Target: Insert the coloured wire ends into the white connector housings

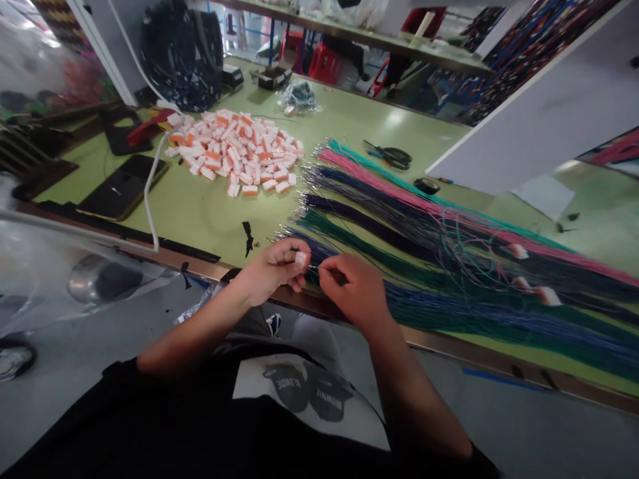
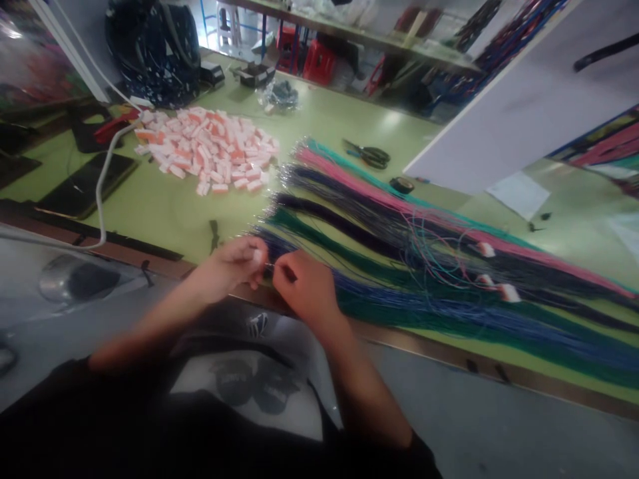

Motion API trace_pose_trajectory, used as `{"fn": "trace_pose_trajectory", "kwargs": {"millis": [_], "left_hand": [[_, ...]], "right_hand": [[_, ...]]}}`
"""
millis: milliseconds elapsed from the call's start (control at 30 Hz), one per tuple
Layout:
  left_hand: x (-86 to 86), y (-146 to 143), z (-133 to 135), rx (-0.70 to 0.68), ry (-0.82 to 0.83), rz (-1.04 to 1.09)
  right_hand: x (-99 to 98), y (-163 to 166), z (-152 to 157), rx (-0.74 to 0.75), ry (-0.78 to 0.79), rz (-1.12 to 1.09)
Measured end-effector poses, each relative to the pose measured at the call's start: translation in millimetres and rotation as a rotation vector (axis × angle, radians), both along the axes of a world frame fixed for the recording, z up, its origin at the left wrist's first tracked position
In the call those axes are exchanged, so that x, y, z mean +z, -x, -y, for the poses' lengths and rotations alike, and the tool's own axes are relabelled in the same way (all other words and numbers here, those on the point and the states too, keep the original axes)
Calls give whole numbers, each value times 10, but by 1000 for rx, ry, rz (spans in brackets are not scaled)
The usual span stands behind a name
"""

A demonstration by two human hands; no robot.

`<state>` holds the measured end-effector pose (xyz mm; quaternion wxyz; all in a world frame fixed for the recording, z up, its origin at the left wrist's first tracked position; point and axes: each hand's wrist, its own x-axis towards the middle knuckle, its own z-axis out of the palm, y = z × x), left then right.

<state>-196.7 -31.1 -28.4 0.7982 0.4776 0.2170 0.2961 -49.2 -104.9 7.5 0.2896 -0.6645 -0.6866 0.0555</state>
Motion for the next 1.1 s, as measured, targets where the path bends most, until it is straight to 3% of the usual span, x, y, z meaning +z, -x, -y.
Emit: {"fn": "trace_pose_trajectory", "kwargs": {"millis": [667,900,1100], "left_hand": [[35,1,44,43,-43,-67],[55,-4,42,53,-34,-70],[60,-4,51,55,-59,-88]], "right_hand": [[-64,59,-49,-4,71,-21],[-78,7,-45,21,105,-210],[-94,33,-39,0,109,-233]]}}
